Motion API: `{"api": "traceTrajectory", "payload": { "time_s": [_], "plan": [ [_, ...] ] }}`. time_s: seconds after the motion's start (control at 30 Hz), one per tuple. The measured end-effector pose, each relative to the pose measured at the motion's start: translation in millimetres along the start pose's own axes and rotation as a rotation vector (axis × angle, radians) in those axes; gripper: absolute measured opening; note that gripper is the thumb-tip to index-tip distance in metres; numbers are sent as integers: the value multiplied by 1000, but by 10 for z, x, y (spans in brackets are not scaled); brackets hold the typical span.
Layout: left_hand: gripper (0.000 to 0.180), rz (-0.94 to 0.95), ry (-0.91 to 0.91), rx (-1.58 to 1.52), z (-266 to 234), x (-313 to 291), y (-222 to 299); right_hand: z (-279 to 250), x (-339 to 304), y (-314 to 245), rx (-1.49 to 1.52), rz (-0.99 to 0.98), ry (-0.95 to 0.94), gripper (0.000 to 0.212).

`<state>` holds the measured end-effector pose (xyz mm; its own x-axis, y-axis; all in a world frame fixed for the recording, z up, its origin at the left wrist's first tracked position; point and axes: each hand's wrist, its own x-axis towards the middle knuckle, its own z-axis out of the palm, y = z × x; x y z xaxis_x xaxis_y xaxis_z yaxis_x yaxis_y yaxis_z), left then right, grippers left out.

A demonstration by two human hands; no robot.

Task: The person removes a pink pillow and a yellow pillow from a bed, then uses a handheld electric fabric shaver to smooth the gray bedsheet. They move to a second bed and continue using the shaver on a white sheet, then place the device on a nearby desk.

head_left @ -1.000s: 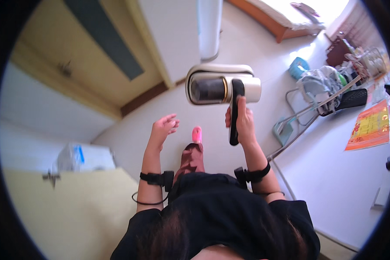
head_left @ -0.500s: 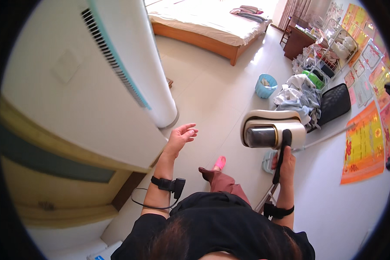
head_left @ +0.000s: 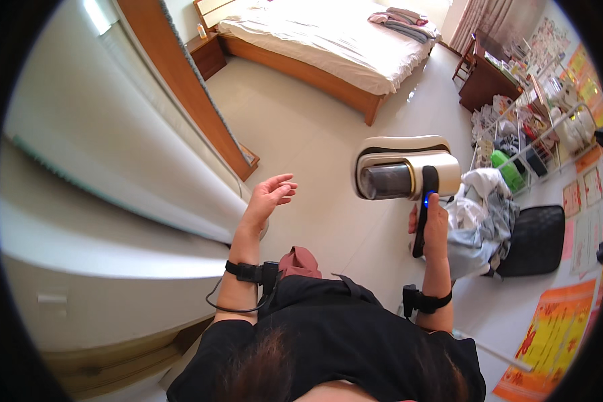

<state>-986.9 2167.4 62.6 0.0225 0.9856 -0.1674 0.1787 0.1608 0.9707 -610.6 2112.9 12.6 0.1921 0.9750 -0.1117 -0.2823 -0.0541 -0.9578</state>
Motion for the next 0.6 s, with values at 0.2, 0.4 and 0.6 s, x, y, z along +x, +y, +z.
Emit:
{"api": "traceTrajectory", "payload": {
  "time_s": [0.2, 0.4, 0.6],
  "plan": [
    [36, -54, 78, -67, -224, 1123, 153, 424, 838, -92, 35, 26, -129, 69],
    [38, 2, 46, -25, -294, 2266, 709, 638, 1563, -207, -20, 105, -16, 68],
    [35, 3, -23, -29, -342, 3072, 978, 564, 2235, -323, -12, 63, 45, 65]
  ]
}}
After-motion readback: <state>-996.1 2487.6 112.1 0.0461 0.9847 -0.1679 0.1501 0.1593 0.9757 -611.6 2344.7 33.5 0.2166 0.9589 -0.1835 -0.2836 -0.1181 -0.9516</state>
